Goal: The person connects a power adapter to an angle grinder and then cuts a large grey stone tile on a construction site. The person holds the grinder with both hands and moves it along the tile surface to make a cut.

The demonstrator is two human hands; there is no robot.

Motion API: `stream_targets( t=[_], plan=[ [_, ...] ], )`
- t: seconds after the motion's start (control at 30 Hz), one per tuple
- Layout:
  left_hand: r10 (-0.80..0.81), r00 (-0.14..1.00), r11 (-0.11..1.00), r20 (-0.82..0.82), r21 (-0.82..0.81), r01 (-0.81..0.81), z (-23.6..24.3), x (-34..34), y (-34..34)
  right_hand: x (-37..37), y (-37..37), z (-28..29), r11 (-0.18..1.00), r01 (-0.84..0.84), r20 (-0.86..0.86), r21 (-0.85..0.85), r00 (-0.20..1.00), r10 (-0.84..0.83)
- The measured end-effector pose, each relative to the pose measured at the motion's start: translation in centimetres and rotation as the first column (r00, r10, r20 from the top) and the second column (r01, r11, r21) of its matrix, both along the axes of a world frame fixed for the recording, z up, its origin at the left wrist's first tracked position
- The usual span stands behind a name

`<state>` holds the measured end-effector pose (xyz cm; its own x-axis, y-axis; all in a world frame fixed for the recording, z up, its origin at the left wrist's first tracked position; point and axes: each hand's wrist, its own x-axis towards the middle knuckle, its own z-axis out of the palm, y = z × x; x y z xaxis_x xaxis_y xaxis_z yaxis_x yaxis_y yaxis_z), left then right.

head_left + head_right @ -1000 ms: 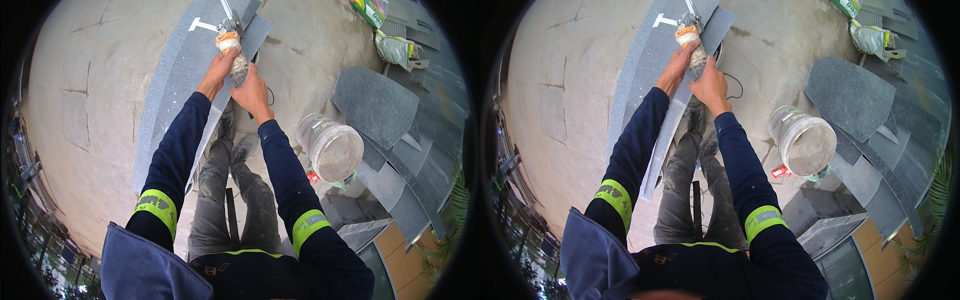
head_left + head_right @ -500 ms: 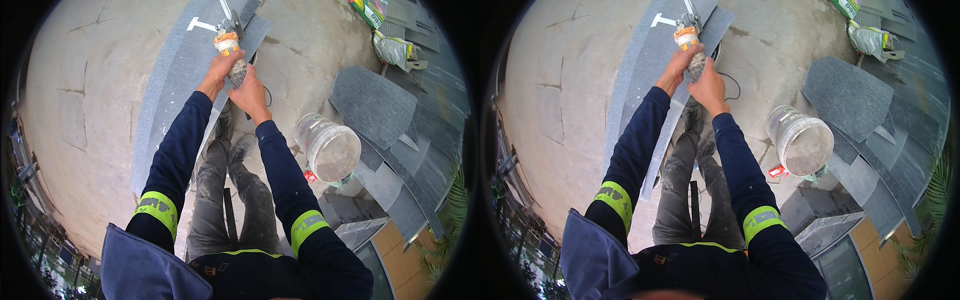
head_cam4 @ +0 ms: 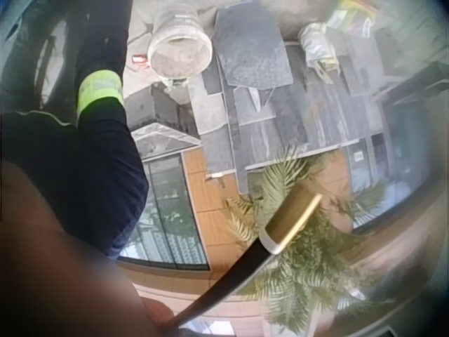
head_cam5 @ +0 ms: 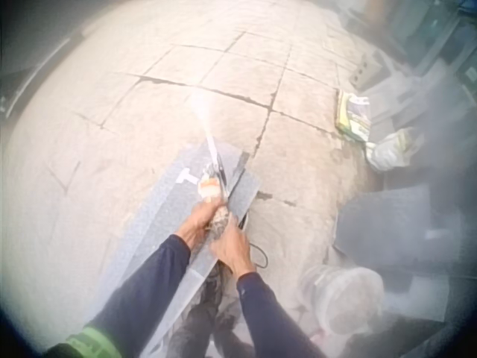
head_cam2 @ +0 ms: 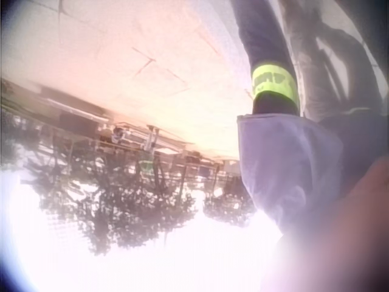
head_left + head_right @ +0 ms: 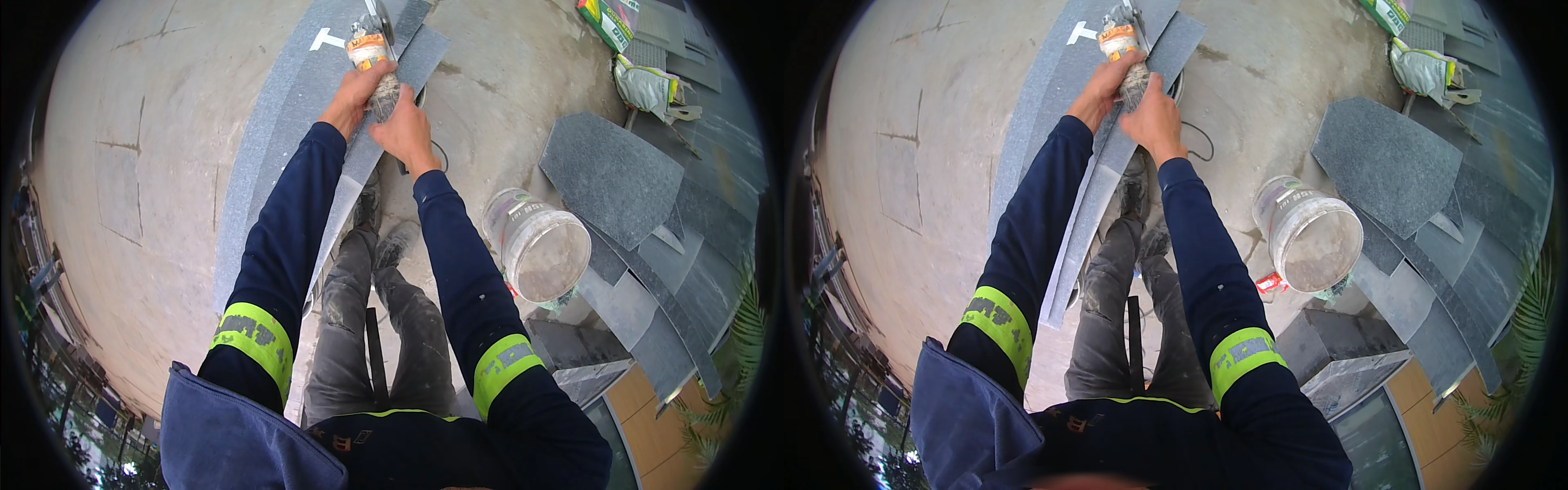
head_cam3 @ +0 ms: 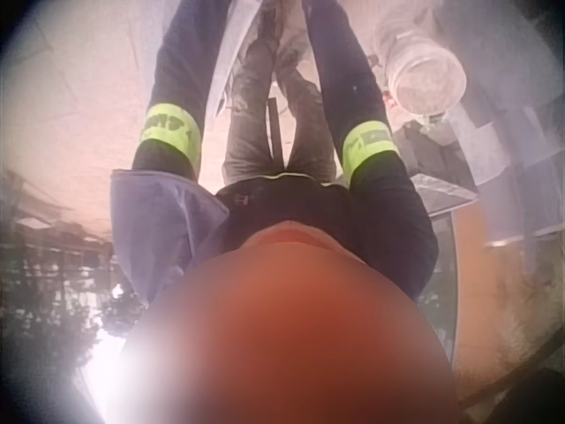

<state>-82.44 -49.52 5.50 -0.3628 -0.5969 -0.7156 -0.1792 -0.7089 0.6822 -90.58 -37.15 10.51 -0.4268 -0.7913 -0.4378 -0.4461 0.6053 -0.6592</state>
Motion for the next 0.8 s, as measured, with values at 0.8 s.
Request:
stream_targets(
  t=[0.8],
  plan=[
    [0.118, 0.987, 0.984, -0.109, 0.15, -0.101, 0.1, 0.8, 5.6, 1.2, 5.7, 1.1, 0.998, 0.06, 0.038, 0.035, 0.997, -0.061]
  ],
)
